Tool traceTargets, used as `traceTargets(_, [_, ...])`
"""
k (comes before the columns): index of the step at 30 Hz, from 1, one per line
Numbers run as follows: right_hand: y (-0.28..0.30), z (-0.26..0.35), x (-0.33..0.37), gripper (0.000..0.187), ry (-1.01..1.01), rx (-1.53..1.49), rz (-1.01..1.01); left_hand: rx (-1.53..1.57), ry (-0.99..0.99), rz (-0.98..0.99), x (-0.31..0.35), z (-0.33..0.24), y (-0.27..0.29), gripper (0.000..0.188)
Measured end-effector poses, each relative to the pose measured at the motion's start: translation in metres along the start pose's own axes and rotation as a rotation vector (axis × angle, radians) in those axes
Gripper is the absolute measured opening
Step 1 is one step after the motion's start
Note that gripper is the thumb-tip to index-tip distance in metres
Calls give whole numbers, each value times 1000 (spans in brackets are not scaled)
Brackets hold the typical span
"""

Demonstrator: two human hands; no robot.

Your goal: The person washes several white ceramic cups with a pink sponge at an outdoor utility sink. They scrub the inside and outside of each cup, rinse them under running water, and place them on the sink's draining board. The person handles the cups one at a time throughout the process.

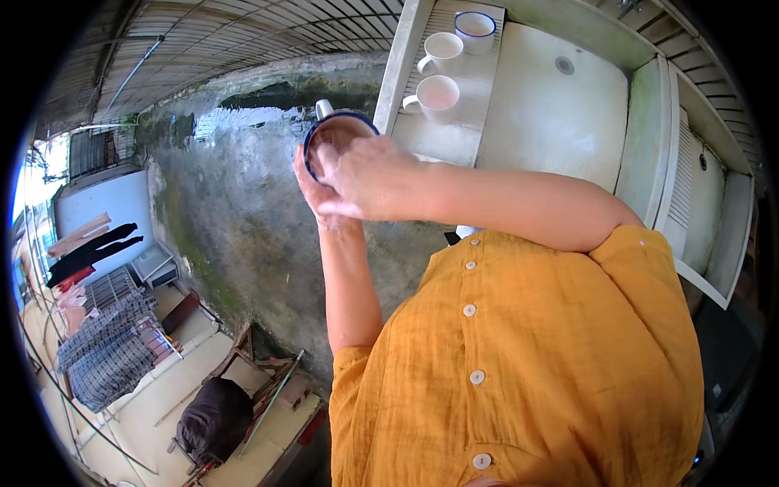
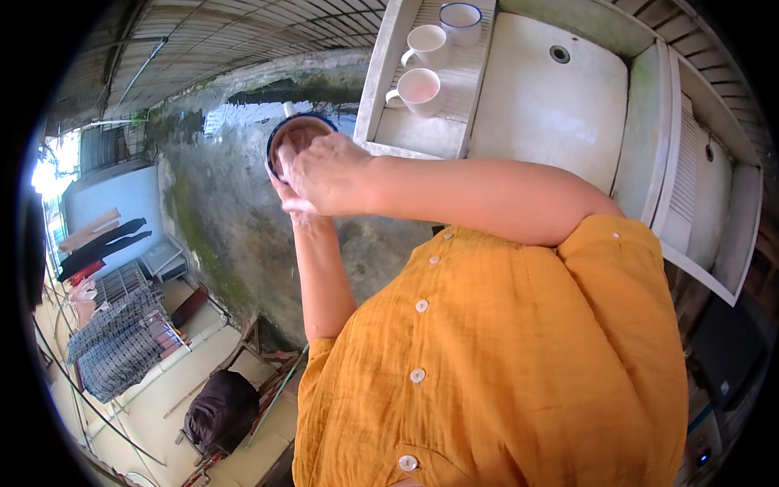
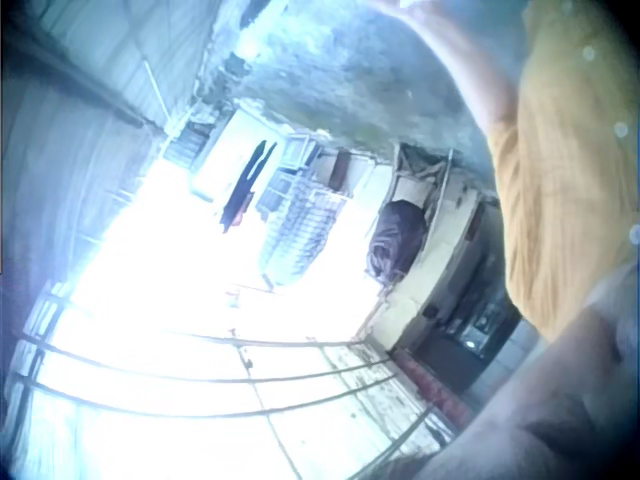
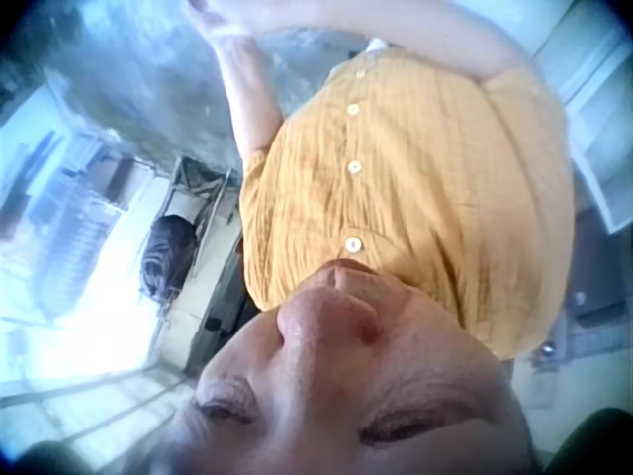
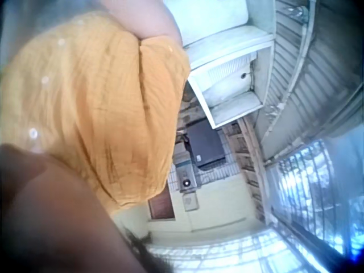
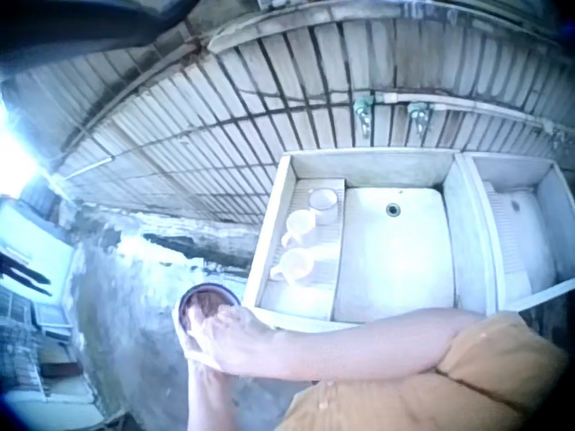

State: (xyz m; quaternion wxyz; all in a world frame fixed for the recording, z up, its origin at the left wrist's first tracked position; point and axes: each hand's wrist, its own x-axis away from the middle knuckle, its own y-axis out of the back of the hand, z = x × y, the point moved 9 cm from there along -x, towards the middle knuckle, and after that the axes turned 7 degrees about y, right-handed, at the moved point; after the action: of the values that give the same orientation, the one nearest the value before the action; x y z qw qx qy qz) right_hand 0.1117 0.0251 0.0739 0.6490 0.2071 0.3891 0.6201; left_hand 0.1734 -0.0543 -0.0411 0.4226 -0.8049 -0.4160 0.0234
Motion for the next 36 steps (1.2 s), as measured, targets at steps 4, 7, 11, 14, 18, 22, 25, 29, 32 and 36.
traceTargets(4, [36, 1, 17, 50, -8, -205, -259, 19, -58, 332, -3, 3, -9, 54])
traceTargets(7, [11, 9, 17, 47, 280, -17, -109, 41, 34, 308, 13, 15, -24, 55])
traceTargets(11, [-18, 3, 16, 25, 235, 297, 163, -398, -11, -193, 1, 19, 5, 52])
traceTargets(14, [-19, -2, 19, 14, 130, 321, 328, -40, 113, -224, 15, 22, -23, 50])
traceTargets(18, [-10, 9, 21, 13, 81, 57, 250, -79, 109, -159, 14, 20, -17, 46])
traceTargets(22, [8, 9, 41, 19, 116, -230, -338, -107, 207, -84, 23, 17, -44, 43])
traceTargets(25, [-6, -4, 28, 21, 102, -150, -167, -95, 92, -177, 11, 17, -19, 36])
traceTargets(29, [-6, -2, 23, 18, 258, -132, 57, -123, 114, -187, 12, 11, -20, 23])
traceTargets(32, [0, 7, 30, 17, 330, 83, 204, -116, 86, -132, 11, 9, -16, 25])
traceTargets(36, [1, -9, 36, 23, 462, 621, -126, -64, 112, 2, 1, 12, -49, 31])
